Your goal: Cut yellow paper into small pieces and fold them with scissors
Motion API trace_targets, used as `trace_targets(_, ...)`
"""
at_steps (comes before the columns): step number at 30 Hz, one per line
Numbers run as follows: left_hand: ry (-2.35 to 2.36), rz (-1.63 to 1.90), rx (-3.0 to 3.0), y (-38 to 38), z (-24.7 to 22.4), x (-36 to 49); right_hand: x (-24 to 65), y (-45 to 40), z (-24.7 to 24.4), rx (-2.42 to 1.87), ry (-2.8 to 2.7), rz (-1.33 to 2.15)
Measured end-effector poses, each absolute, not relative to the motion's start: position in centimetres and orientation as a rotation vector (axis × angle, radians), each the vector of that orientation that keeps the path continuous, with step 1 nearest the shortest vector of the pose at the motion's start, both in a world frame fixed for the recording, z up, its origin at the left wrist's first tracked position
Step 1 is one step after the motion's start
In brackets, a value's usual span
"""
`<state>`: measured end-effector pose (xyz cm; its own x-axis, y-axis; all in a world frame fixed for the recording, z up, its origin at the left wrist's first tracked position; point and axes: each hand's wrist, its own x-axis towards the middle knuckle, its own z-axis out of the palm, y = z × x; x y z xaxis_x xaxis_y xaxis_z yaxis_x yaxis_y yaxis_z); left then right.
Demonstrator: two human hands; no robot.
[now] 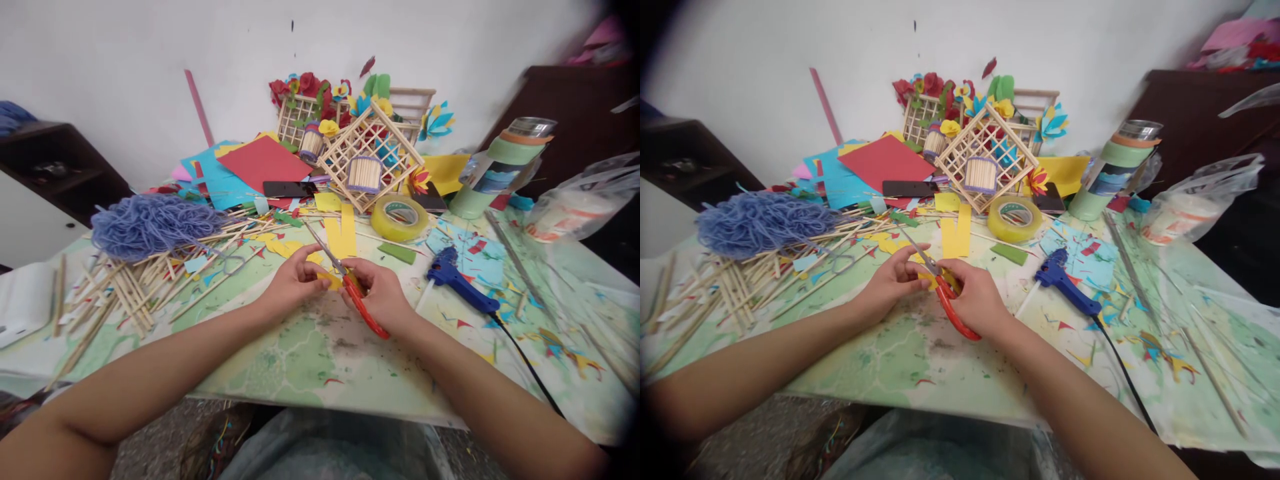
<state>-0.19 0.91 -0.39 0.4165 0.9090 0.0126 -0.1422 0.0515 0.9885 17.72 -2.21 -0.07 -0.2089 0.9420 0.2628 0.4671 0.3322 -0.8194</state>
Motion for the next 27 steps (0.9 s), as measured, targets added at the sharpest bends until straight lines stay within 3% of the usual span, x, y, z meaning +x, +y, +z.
trace_targets(9, 0.862, 1.089, 1.128, 2.3, -0.7, -1.5, 19.2, -1.9, 2.3, -1.661, -2.241, 0.156)
trace_targets(27, 0.881, 1.159, 1.106, 2.7, 0.3, -1.7, 19.4, -2.0, 2.5, -1.622, -2.447, 0.084)
